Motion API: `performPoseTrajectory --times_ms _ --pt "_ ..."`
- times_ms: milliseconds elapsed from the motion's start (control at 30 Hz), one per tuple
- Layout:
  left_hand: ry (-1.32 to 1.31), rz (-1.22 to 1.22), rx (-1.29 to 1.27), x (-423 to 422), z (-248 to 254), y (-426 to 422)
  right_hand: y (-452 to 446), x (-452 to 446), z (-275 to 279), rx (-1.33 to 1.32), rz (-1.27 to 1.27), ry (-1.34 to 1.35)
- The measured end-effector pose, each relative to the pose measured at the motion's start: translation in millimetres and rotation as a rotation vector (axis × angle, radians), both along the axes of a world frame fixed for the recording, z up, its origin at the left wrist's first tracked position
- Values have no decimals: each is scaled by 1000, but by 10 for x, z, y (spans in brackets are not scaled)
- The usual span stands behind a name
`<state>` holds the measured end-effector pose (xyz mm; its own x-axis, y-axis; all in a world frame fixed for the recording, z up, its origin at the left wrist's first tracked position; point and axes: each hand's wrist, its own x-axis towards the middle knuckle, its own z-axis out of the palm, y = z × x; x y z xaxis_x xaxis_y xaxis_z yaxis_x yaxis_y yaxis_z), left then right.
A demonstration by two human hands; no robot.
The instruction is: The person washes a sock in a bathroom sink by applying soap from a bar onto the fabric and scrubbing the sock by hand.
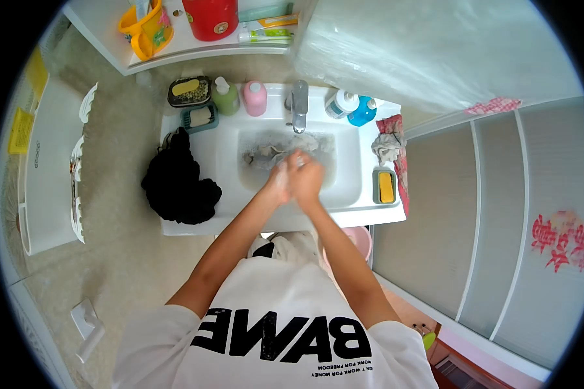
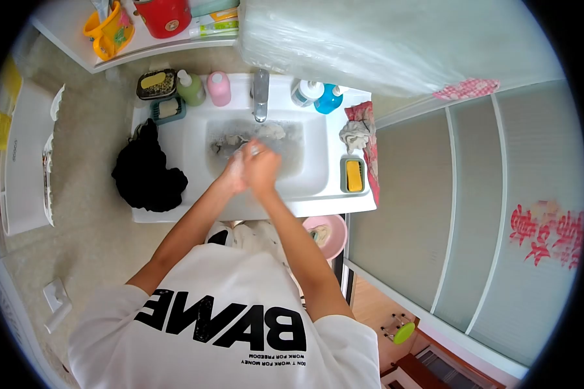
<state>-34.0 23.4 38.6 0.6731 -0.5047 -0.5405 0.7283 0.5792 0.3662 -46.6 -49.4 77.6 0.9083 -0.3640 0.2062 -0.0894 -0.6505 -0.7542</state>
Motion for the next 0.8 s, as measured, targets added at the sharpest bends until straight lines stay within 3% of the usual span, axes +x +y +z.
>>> performPoseTrajectory --times_ms 33,133,200,300,400,500,633,700,767,800 --pt "53 -31 79 3 228 12 -145 103 -32 -76 -60 30" --pt "-6 -45 61 51 499 47 -609 283 -318 374 -176 117" --pt "5 -34 181 117 637 157 -933 272 -159 660 -245 236" --pt "-53 -232 150 107 535 385 -1221 193 179 1318 -176 258" --pt "-146 -394 105 138 449 436 -1310 156 298 1480 -26 351" --pt "-126 -282 74 121 559 414 -964 70 693 1446 -139 281" --pt "4 -7 -16 64 499 218 -190 -282 516 510 328 21" --pt "-34 10 -248 69 5 129 185 -389 633 -168 421 -156" --pt "-35 -4 -245 51 -12 111 -9 -128 469 -178 131 -12" --pt "-18 -28 -131 33 258 69 -75 -43 409 -183 -10 62"
